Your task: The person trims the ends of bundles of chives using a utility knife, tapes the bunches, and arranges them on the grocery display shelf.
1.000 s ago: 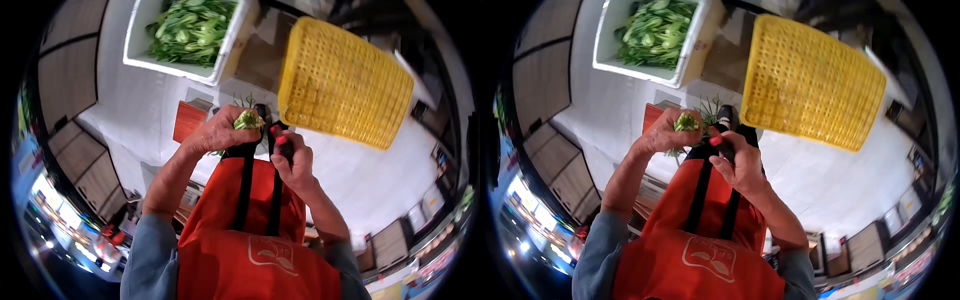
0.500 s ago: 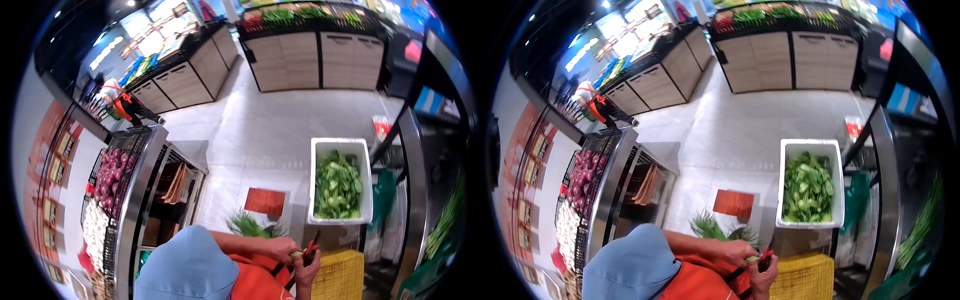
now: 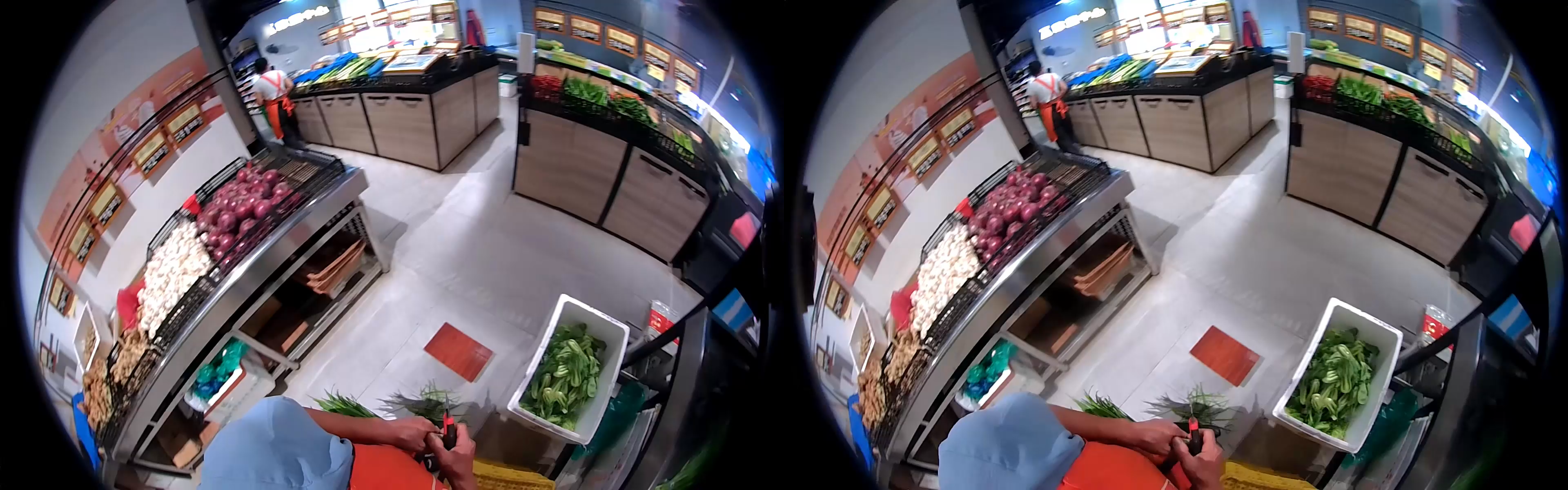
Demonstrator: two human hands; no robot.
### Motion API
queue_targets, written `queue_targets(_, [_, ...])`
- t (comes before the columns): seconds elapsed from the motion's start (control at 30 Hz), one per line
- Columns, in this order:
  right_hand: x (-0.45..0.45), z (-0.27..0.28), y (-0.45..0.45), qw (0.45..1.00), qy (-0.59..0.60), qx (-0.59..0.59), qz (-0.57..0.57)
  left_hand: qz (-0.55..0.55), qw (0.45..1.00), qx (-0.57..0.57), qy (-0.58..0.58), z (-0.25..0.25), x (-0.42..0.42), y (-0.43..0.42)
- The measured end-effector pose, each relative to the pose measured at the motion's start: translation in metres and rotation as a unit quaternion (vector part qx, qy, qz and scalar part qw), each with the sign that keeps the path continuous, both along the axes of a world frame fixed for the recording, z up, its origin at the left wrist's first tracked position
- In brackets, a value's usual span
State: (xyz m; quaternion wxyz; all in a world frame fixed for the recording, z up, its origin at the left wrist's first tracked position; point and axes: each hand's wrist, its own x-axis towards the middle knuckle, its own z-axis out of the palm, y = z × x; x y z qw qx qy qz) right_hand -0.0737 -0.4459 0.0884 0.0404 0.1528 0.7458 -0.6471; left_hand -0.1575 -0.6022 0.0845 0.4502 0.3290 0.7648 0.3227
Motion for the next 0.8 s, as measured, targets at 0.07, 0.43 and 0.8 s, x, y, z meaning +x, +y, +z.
queue_targets(0.07, [-0.004,-0.003,-0.01,1.0,-0.006,0.015,0.022,0.039,0.998,-0.023,-0.035,0.025,0.0,-0.011])
queue_targets(0.43, [-0.03,-0.001,-0.044,0.997,-0.021,0.064,0.026,0.042,0.994,0.09,-0.053,-0.001,-0.014,-0.058])
queue_targets(0.8, [-0.109,0.073,-0.156,0.976,-0.037,0.094,0.192,0.09,0.992,0.07,-0.052,0.035,-0.07,-0.186])
